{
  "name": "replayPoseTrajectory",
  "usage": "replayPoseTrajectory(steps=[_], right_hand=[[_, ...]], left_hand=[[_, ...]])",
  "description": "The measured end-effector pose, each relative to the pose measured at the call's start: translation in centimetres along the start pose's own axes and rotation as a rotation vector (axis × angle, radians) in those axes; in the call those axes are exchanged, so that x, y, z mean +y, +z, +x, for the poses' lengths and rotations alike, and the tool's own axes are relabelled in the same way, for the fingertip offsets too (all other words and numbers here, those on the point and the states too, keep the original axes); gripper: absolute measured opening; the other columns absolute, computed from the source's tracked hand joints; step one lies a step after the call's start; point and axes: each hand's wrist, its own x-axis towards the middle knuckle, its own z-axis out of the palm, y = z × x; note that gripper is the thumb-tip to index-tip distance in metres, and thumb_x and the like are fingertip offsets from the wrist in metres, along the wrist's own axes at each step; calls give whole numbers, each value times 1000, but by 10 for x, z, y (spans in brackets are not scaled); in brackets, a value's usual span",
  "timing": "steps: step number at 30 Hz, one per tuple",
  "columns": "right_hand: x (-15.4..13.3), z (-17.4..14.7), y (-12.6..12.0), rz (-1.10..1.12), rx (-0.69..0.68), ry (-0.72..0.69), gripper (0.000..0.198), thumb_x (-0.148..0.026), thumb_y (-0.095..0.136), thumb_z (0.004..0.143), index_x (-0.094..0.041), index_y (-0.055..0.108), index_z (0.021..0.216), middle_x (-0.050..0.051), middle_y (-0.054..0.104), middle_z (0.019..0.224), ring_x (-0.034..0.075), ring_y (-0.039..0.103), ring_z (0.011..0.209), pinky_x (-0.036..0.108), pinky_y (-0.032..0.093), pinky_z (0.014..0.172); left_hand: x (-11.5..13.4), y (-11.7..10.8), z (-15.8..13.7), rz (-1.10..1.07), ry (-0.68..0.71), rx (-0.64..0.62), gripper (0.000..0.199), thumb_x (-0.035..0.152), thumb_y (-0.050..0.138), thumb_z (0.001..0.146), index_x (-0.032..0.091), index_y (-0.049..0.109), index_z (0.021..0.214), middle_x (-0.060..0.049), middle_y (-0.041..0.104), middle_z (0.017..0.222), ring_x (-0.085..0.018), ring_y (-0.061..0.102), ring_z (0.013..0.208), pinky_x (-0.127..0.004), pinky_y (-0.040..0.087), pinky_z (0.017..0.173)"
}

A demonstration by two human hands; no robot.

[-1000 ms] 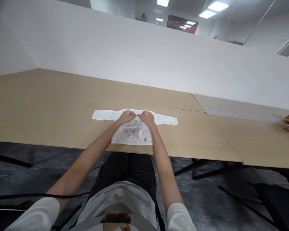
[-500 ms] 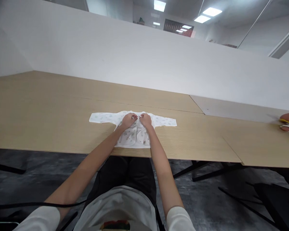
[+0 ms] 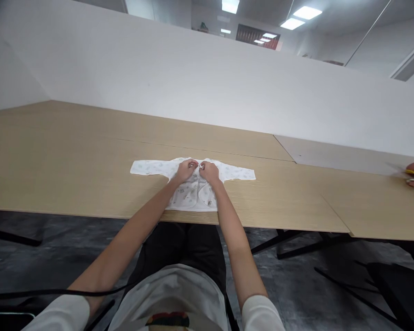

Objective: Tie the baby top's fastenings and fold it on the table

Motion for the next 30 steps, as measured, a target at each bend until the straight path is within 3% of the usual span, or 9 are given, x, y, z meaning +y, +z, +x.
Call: replayPoseTrajectory(steps=[4, 8, 11, 20, 30], right_hand=[[1, 0, 0, 23, 4, -5, 26, -27, 52, 83, -19, 69, 100, 5, 71, 89, 18, 62, 89, 23, 42, 74], [4, 2, -2, 58, -10, -33, 33, -26, 40, 88, -17, 72, 83, 4, 69, 73, 16, 62, 75, 21, 41, 67], [6, 4, -1, 94, -24, -15, 26, -23, 46, 85, -18, 72, 88, 1, 68, 66, 14, 62, 70, 19, 41, 67], [4, 4, 10, 114, 126, 3, 19, -30, 57, 84, -19, 72, 87, 2, 71, 72, 15, 65, 73, 20, 44, 67], [-1, 3, 9, 9, 151, 40, 21, -31, 57, 80, -20, 74, 87, 4, 70, 75, 17, 62, 76, 23, 43, 68]], left_hand=[[0, 0, 0, -25, 22, -9, 18, 20, 53, 79, 15, 67, 89, -6, 70, 92, -16, 63, 86, -26, 47, 85], [-1, -1, 0, -52, 36, -3, 18, 21, 53, 79, 15, 67, 89, -6, 70, 92, -16, 64, 86, -26, 48, 84], [-1, 0, 1, -76, 35, 7, 17, 22, 54, 79, 15, 68, 88, -6, 71, 92, -16, 64, 86, -26, 48, 84], [6, -1, -2, -100, 24, 50, 20, 28, 55, 83, 15, 69, 87, -6, 72, 90, -18, 66, 84, -28, 50, 82], [4, 0, 0, 84, 41, 26, 21, 26, 49, 87, 15, 66, 92, -6, 71, 90, -17, 64, 83, -28, 48, 80]])
